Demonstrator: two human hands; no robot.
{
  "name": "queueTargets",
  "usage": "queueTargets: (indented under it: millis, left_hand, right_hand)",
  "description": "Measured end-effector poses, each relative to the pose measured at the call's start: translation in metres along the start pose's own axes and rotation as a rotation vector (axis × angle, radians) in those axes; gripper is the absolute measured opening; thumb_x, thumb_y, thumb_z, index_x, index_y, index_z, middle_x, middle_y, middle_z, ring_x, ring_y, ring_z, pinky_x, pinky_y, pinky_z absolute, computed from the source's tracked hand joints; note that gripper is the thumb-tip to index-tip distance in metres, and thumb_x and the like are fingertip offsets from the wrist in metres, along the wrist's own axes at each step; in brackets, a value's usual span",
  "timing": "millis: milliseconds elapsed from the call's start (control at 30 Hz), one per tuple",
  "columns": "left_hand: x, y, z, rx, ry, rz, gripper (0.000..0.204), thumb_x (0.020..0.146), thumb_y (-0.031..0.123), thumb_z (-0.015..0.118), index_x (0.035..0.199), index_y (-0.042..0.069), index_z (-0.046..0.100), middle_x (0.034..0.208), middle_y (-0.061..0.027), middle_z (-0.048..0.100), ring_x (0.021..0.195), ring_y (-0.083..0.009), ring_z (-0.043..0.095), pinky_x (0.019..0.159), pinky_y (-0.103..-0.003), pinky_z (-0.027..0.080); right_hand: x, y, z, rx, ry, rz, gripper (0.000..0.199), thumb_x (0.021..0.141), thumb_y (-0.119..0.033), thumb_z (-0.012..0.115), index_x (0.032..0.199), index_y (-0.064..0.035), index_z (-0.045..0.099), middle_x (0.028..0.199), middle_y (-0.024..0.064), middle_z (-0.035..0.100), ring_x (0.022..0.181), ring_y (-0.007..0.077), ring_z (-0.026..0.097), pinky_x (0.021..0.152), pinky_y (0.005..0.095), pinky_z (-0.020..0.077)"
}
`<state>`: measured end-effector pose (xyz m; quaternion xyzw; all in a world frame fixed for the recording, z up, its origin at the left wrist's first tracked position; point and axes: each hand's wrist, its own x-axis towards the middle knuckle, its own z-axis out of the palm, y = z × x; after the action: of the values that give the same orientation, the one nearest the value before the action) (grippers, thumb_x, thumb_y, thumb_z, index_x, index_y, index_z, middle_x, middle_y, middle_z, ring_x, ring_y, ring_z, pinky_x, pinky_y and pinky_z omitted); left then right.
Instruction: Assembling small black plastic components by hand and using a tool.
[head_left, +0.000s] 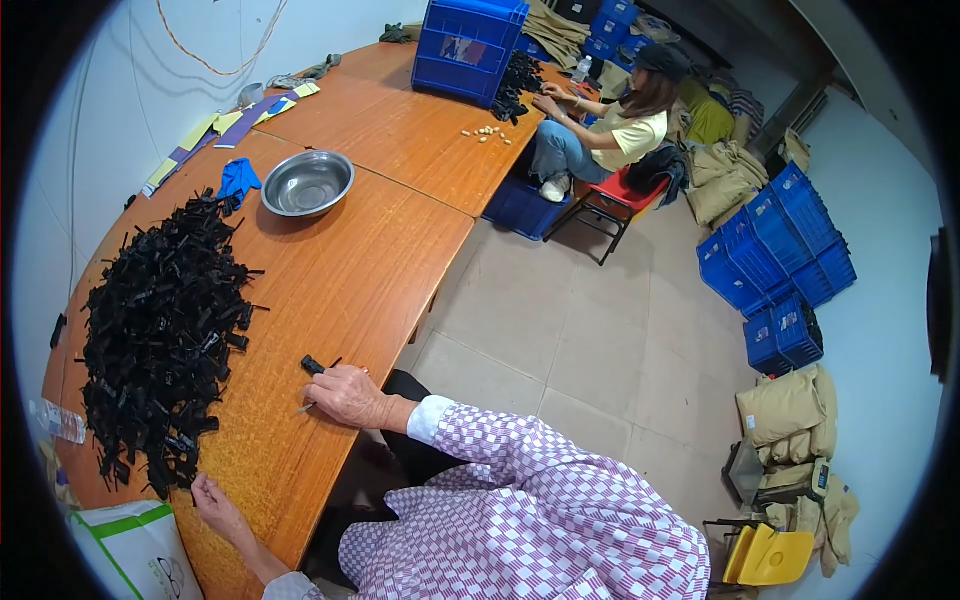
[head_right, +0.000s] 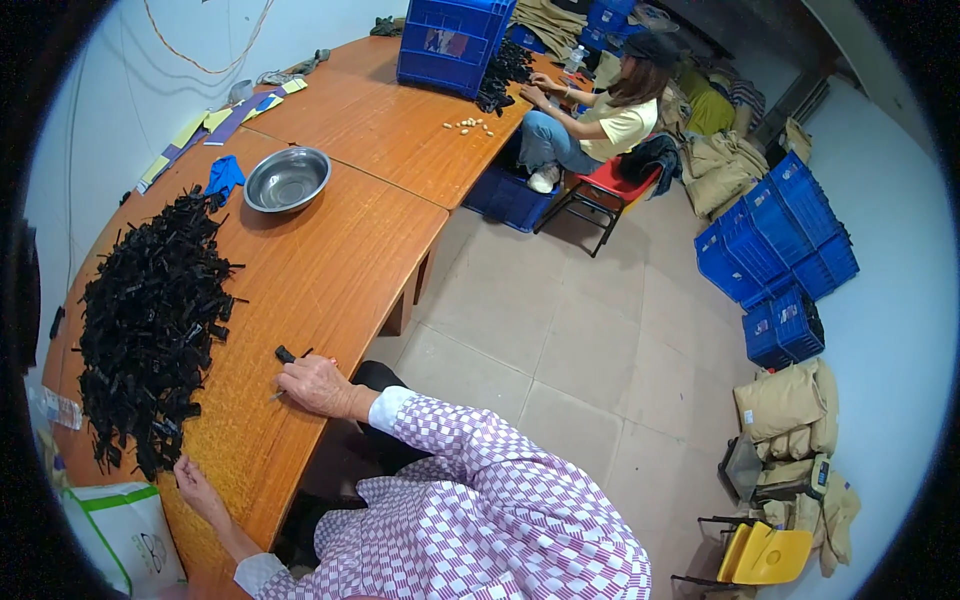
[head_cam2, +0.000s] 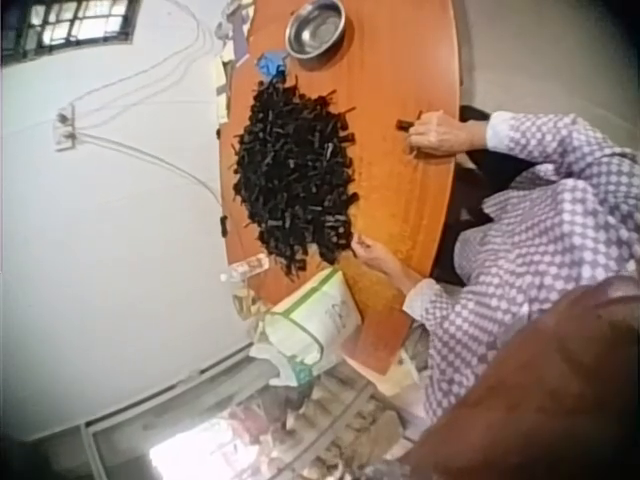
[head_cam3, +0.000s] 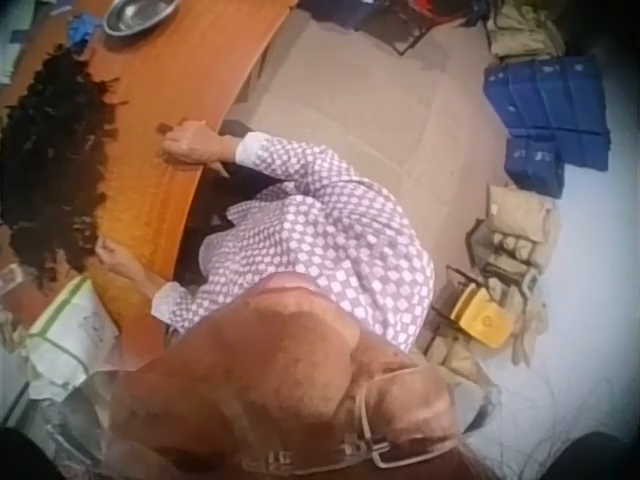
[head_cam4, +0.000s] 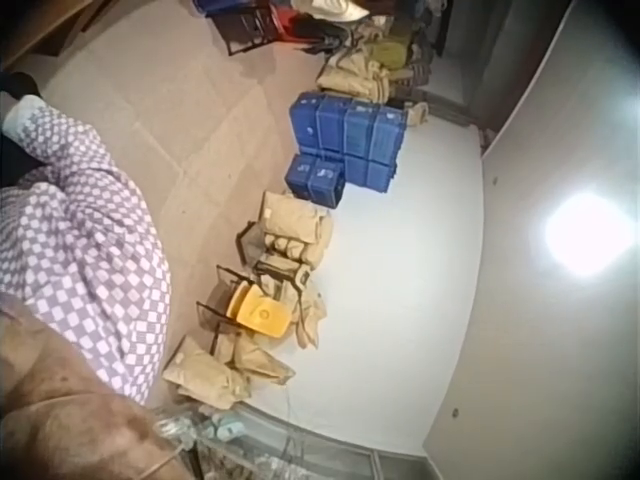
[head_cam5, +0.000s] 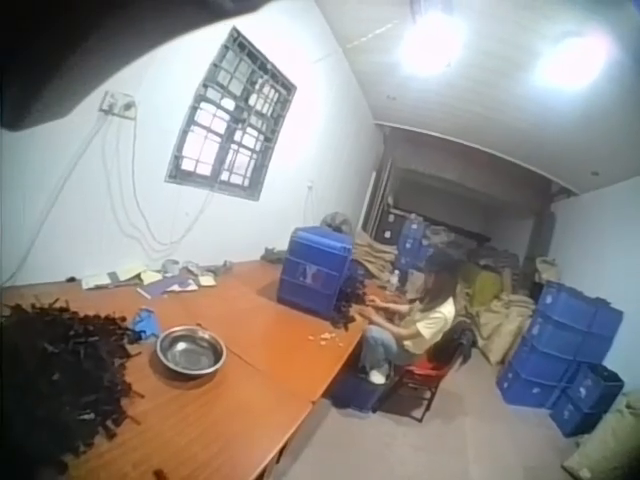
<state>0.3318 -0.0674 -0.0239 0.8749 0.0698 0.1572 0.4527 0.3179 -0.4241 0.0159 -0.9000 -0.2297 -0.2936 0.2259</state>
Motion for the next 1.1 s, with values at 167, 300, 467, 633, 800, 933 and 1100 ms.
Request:
queueTargets:
  millis: [167, 300, 467, 633, 800, 933, 1100]
  left_hand:
    - [-0.001, -0.002, 0.001, -0.062, -0.033, -0.031, 0.022, 0.095, 0.012, 0.044, 0.110, 0.001, 0.054, 0.088, -0.0062, 0.056, 0.081, -0.0168, 0.054, 0.072, -0.028, 0.045]
    - [0.000, -0.006, 0.001, -0.118, -0.066, 0.004, 0.021, 0.094, 0.009, 0.044, 0.109, -0.001, 0.055, 0.090, -0.0076, 0.058, 0.082, -0.0172, 0.056, 0.074, -0.028, 0.046]
    - [-0.004, 0.014, 0.004, -0.122, -0.029, 0.065, 0.019, 0.093, 0.007, 0.046, 0.105, -0.002, 0.057, 0.089, -0.0088, 0.060, 0.080, -0.0177, 0.057, 0.072, -0.029, 0.046]
    - [-0.010, 0.031, 0.008, -0.147, -0.072, 0.028, 0.016, 0.092, 0.006, 0.048, 0.103, 0.000, 0.058, 0.090, -0.0093, 0.061, 0.079, -0.0185, 0.058, 0.071, -0.029, 0.047]
    - [-0.017, 0.056, 0.007, -0.126, -0.156, -0.025, 0.016, 0.091, 0.007, 0.049, 0.104, 0.000, 0.058, 0.091, -0.0099, 0.062, 0.081, -0.0193, 0.058, 0.071, -0.030, 0.047]
    - [-0.016, 0.047, 0.010, -0.174, -0.163, -0.015, 0.017, 0.092, 0.007, 0.050, 0.104, 0.000, 0.058, 0.091, -0.0096, 0.062, 0.081, -0.0189, 0.058, 0.071, -0.030, 0.047]
    - [-0.016, 0.046, 0.010, -0.229, -0.170, -0.013, 0.017, 0.092, 0.008, 0.049, 0.105, 0.000, 0.057, 0.092, -0.0091, 0.062, 0.080, -0.0185, 0.057, 0.071, -0.030, 0.046]
  right_hand:
    - [0.003, -0.002, -0.002, -0.018, -0.028, 0.003, 0.011, 0.077, -0.014, 0.061, 0.080, -0.0071, 0.053, 0.069, 0.0071, 0.049, 0.064, 0.0241, 0.056, 0.057, 0.0357, 0.0459]
    - [0.002, 0.000, -0.001, -0.054, -0.023, 0.007, 0.014, 0.075, -0.014, 0.064, 0.083, -0.0079, 0.054, 0.069, 0.0070, 0.049, 0.064, 0.0245, 0.057, 0.055, 0.0357, 0.0460]
    - [0.004, -0.005, -0.005, -0.084, -0.059, 0.045, 0.014, 0.074, -0.011, 0.062, 0.081, -0.0062, 0.051, 0.070, 0.0089, 0.049, 0.065, 0.0275, 0.056, 0.057, 0.0381, 0.0467]
    - [0.007, -0.012, -0.006, -0.136, -0.066, 0.082, 0.019, 0.071, -0.012, 0.066, 0.086, -0.0083, 0.056, 0.072, 0.0074, 0.051, 0.067, 0.0256, 0.057, 0.056, 0.0364, 0.0472]
    - [0.007, -0.008, -0.005, -0.144, -0.082, 0.073, 0.023, 0.070, -0.010, 0.065, 0.093, -0.0082, 0.059, 0.078, 0.0066, 0.057, 0.069, 0.0255, 0.059, 0.059, 0.0359, 0.0490]
    - [0.006, -0.007, -0.003, -0.124, -0.068, 0.050, 0.026, 0.071, -0.008, 0.063, 0.097, -0.0085, 0.061, 0.083, 0.0061, 0.061, 0.070, 0.0252, 0.060, 0.060, 0.0349, 0.0497]
    - [0.005, -0.005, -0.002, -0.118, -0.120, 0.078, 0.033, 0.068, -0.005, 0.066, 0.100, -0.0095, 0.063, 0.088, 0.0054, 0.065, 0.073, 0.0240, 0.062, 0.064, 0.0340, 0.0508]
